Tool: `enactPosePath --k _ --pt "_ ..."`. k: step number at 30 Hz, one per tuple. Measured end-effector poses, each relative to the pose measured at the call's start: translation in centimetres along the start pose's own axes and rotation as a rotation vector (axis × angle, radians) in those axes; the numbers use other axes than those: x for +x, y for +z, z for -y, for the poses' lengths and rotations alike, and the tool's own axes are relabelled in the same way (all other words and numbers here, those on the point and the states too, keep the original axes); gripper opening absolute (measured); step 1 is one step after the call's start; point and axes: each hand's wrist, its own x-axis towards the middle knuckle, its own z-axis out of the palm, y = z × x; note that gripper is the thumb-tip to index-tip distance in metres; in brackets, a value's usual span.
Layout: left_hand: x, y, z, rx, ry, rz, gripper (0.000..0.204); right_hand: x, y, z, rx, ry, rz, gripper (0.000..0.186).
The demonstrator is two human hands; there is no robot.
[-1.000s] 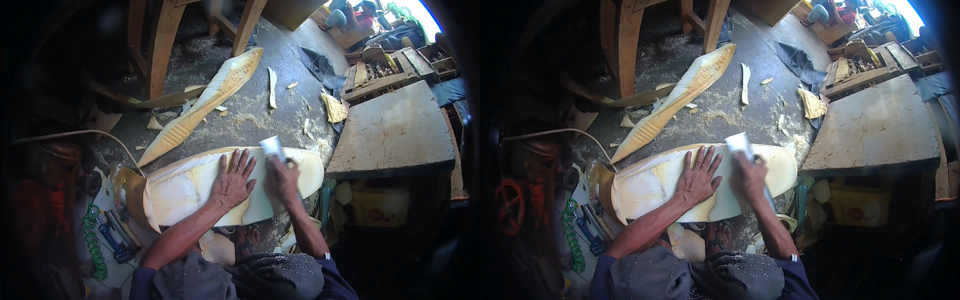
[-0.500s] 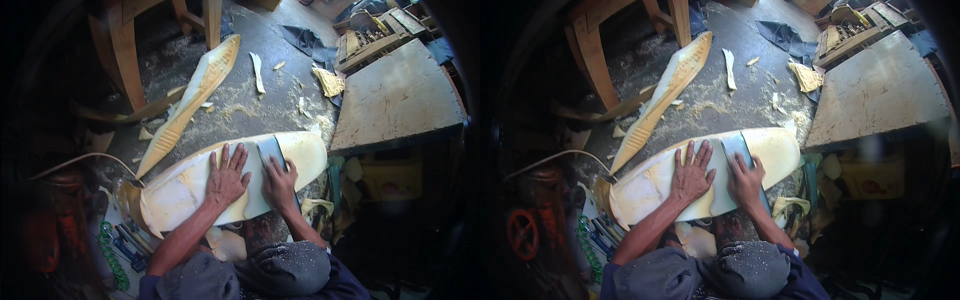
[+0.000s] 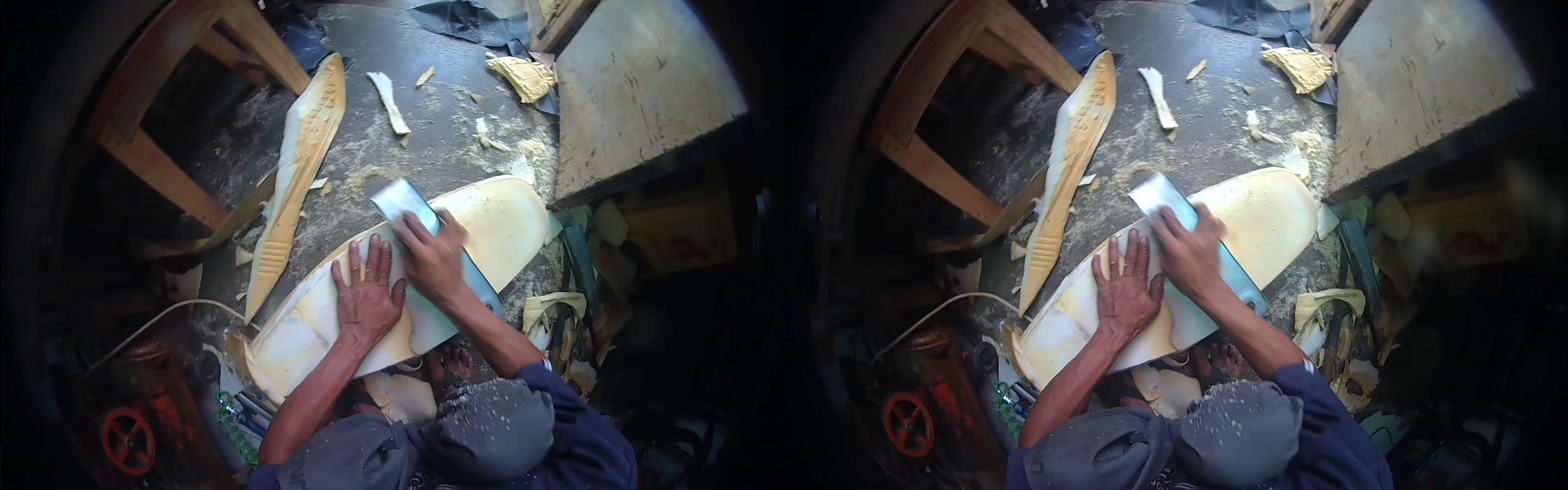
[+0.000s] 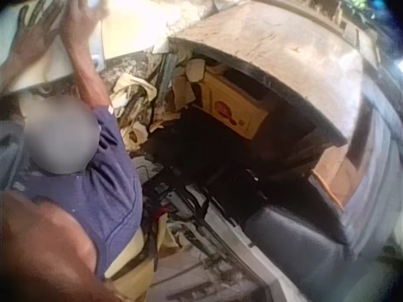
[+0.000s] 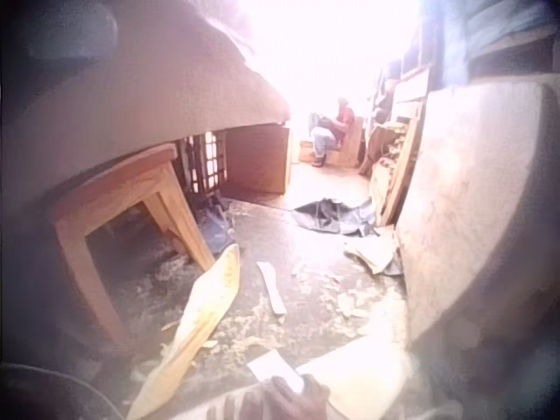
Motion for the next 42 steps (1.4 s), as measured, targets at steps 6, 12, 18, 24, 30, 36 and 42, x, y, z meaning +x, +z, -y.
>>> enactPosePath --k 6,12,18,24,30,36,42 --pt "0.0 -0.4 -0.2 -0.024 0.005 0.027 0.077 -4.5 -2.5 -0.8 0.017 -0.007 0.045 0.050" --pt "0.3 -0.3 -0.3 0.018 -0.008 0.037 0.077 1.1 0.0 -0.9 0.057 -0.046 -0.005 0.040" --pt "0.3 -0.3 -0.3 0.056 -0.008 0.012 0.077 -6.3 -2.5 -1.3 0.056 0.044 -0.017 0.037" --pt "-0.1 -0.3 -0.2 0.048 0.001 0.082 0.078 0.3 0.1 -1.6 0.075 -0.008 -0.015 0.043" --pt "-0.2 0.1 -0.2 0.073 0.004 0.061 0.077 -5.1 -1.7 -2.0 0.046 0.067 -0.009 0.041" --pt "0.1 0.3 -0.3 0.131 -0.001 0.036 0.080 -3.0 -0.7 -3.0 0.029 0.019 -0.022 0.046" --pt "-0.3 0.3 -0.2 0.108 0.007 0.073 0.079 -1.5 -0.5 -2.7 0.027 0.055 0.016 0.043"
